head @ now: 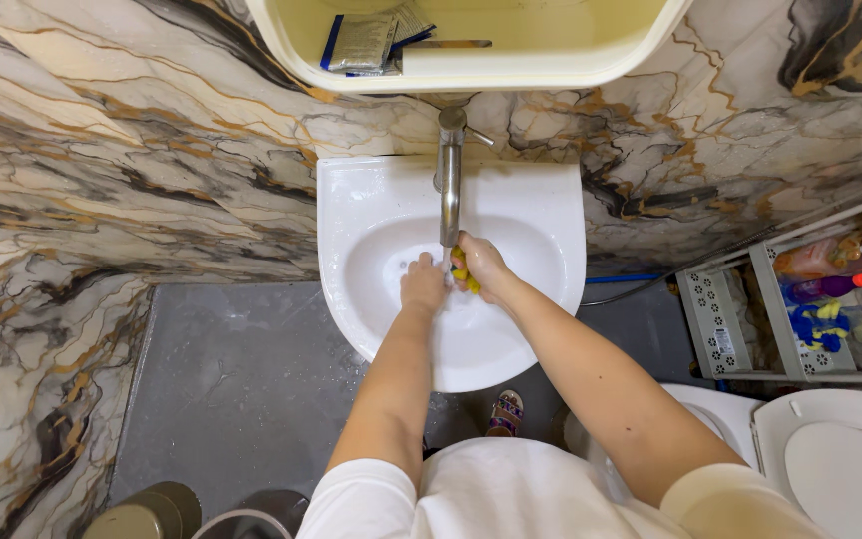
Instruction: The person cleans a bathroom sink by spraying a cleaning agent, scrubbing the basin and faucet with a sponge, and rinsing the surfaces using a bidet sprayer.
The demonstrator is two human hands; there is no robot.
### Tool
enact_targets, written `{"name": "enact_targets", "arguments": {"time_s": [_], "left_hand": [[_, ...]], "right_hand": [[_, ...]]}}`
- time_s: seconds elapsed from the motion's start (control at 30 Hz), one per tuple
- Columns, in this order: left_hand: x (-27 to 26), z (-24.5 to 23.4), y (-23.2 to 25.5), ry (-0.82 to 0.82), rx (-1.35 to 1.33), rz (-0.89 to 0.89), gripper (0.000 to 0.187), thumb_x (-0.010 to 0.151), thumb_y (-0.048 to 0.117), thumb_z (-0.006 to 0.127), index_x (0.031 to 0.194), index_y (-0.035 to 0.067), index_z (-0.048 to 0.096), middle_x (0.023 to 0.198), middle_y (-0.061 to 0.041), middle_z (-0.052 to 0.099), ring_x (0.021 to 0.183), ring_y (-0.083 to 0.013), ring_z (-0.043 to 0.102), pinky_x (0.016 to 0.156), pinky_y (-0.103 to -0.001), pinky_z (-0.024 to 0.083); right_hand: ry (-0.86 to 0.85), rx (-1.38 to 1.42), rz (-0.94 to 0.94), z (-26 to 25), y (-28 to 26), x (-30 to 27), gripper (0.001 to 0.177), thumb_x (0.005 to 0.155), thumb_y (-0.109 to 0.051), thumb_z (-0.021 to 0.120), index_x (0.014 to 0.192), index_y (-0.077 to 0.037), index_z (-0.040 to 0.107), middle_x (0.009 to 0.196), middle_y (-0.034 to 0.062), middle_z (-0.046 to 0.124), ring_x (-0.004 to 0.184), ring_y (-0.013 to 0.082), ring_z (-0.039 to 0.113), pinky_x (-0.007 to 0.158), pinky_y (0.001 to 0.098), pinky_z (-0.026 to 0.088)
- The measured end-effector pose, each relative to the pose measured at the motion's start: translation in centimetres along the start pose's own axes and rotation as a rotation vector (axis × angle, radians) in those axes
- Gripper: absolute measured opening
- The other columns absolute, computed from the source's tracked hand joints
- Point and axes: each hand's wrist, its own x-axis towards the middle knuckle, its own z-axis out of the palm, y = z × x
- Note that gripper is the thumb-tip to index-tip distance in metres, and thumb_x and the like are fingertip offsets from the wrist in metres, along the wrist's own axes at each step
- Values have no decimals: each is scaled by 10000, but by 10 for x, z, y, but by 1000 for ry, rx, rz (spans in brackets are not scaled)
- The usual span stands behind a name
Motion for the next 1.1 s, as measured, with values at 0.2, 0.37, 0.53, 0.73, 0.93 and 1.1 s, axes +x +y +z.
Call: {"name": "enact_targets", "arguments": {"time_s": [0.2,0.37,0.53,0.73,0.93,1.1], "left_hand": [[21,20,-12,16,-131,20,318,878,285,696,1166,159,646,1152,-64,652,1111,-302,599,919,-455,500],[25,35,-21,8,-258,17,298,878,299,702,1136,160,649,1074,-71,665,1068,-289,626,911,-411,522],[27,43,-32,101,-91,112,303,775,191,719,1073,164,677,1078,-90,657,1049,-302,628,853,-436,514],[15,14,-35,261,-806,-163,291,1020,270,581,1116,25,704,959,-93,707,846,-226,666,792,-369,542],[-19,-62,1,110,-1273,-414,350,1010,344,590,1100,38,732,896,-3,689,692,-113,606,677,-303,556],[-37,-73,10,-128,-1667,-526,459,1042,461,508,1059,34,676,837,-25,634,644,-124,613,640,-312,574]], "right_hand": [[-122,118,83,0,-6,-16,328,893,-39,587,1176,-156,705,970,6,708,703,145,632,542,260,435],[-70,60,139,4,9,2,234,1005,-357,597,954,-132,633,708,-1,498,492,101,316,378,252,235],[-202,346,104,11,10,6,312,929,-344,564,723,-129,473,559,31,473,410,165,394,319,298,303],[-119,271,157,23,-32,-37,223,890,-48,504,1058,-131,625,787,12,618,633,130,509,479,254,381],[-109,-48,40,-1,16,9,341,1004,-384,655,1076,-65,557,657,-28,431,451,86,314,391,269,232],[161,-670,-451,-7,42,36,271,975,-258,678,972,-4,772,765,94,746,647,171,715,625,343,559]]}}
